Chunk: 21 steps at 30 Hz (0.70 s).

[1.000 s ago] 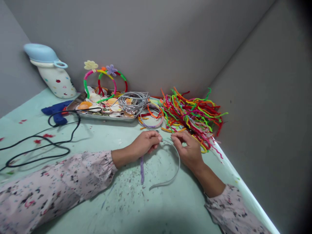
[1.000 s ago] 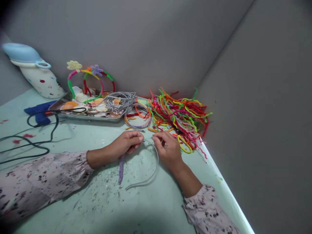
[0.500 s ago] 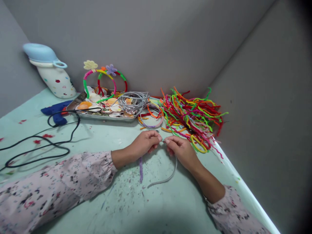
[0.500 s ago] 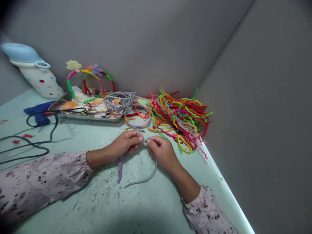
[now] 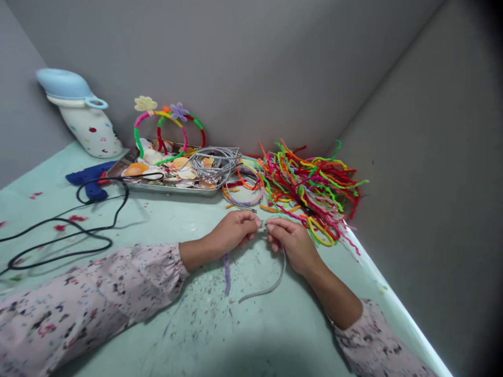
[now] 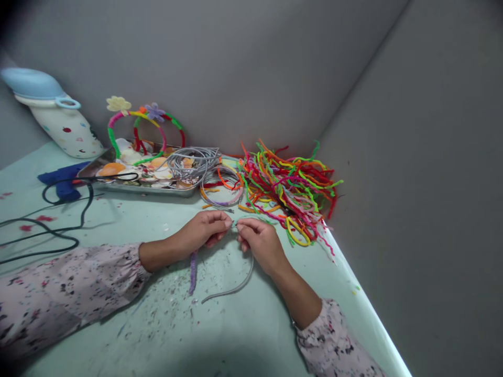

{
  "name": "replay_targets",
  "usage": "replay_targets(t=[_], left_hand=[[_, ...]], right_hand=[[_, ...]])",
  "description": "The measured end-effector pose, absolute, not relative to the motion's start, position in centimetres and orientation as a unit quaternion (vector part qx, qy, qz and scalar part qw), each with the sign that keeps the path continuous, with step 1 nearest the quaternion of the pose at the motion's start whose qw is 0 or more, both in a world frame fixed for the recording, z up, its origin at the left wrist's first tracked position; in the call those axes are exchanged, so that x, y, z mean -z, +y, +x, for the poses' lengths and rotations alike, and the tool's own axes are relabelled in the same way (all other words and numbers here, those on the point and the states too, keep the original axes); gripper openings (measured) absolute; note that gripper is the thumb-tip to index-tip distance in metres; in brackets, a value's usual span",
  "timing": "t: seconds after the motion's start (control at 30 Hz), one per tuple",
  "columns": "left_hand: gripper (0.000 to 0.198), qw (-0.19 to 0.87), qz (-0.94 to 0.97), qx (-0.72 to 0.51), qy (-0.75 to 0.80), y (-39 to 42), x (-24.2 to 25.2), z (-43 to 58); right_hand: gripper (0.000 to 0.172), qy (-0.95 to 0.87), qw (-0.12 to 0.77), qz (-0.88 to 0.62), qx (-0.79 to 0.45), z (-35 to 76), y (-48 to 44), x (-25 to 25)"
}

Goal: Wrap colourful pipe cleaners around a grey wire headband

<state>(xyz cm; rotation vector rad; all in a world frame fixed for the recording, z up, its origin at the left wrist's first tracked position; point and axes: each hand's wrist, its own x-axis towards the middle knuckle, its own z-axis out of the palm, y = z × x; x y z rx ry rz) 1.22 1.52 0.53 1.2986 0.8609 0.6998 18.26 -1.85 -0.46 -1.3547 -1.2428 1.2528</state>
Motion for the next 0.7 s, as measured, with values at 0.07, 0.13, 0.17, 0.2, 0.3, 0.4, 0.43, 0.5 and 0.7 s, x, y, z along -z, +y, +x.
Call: replay_targets(t=[0.07, 0.13, 0.17, 0.2, 0.3, 0.4, 0.43, 0.5, 0.7], left_hand=[[0.017, 0.653, 0.577, -0.307, 0.382, 1.59, -0.45, 1.21], [0.018, 0.648, 0.584, -0.301, 0.386, 1.62, -0.44, 1.17], [0.019, 0.647, 0.586, -0.297, 0.386, 1.62, -0.48, 1.14], [0.020, 0.647, 0.588, -0.294, 0.387, 1.60, -0.54, 1.10], [0.019, 0.649, 0.588, -0.287, 0.388, 1.52, -0.75, 1.01], [0.018, 0.644, 0.592, -0.287, 0.391, 1.46, -0.86, 0.95], [0.018, 0.643, 0.593, -0.288, 0.390, 1.45, -0.85, 0.94], [0.017, 0.643, 0.593, -0.291, 0.387, 1.47, -0.78, 0.93], [0.015, 0.649, 0.591, -0.295, 0.378, 1.71, -0.49, 0.90]], right_hand=[[0.025, -0.503, 0.449, -0.554, -0.488, 18.14, -1.88, 0.42], [0.024, -0.512, 0.453, -0.556, -0.473, 18.03, -1.93, 0.39], [0.023, -0.517, 0.455, -0.555, -0.466, 17.99, -1.96, 0.38], [0.023, -0.522, 0.456, -0.554, -0.460, 17.96, -1.99, 0.39], [0.022, -0.528, 0.460, -0.554, -0.450, 17.92, -2.05, 0.41], [0.022, -0.532, 0.460, -0.551, -0.449, 17.92, -2.06, 0.36], [0.021, -0.535, 0.459, -0.549, -0.449, 17.92, -2.07, 0.33], [0.021, -0.539, 0.456, -0.546, -0.450, 17.90, -2.08, 0.25], [0.017, -0.543, 0.449, -0.542, -0.457, 17.81, -2.20, 0.17]])
